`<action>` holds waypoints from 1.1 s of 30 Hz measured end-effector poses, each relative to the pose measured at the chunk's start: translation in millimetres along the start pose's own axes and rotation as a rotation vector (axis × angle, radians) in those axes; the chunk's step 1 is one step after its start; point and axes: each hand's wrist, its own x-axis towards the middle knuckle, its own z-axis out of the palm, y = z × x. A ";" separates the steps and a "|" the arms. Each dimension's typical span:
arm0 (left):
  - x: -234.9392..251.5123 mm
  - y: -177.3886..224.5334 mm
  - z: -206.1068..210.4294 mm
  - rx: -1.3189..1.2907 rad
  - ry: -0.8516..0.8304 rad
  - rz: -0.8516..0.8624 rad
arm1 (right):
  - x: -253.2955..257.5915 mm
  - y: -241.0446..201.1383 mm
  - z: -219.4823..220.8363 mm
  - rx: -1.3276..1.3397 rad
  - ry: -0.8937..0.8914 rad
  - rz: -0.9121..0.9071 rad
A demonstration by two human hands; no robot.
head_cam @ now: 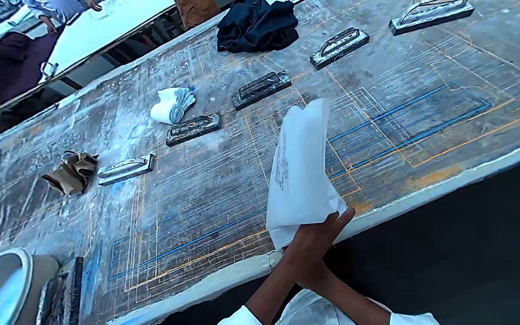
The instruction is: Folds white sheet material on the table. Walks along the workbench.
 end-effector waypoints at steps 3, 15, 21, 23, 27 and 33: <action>12.0 0.4 -17.8 0.090 -0.061 -0.115 | 26.1 56.9 57.1 -0.227 0.430 -0.350; -50.4 -80.5 -149.9 -0.502 0.053 -0.002 | 45.9 62.2 91.0 -0.346 0.769 -0.268; -143.1 -283.4 -255.8 -0.723 0.526 -0.098 | 47.6 88.1 102.8 -0.492 0.846 -0.350; -151.5 -356.3 -238.5 -0.579 0.452 -0.404 | 43.8 90.9 103.8 -0.580 0.786 -0.323; -147.7 -435.8 -202.1 -0.416 0.052 -0.532 | 41.0 87.3 98.8 -0.637 0.751 -0.306; -72.5 -449.3 -173.0 -0.616 -0.027 -0.188 | 29.1 80.3 98.5 -0.620 0.689 -0.273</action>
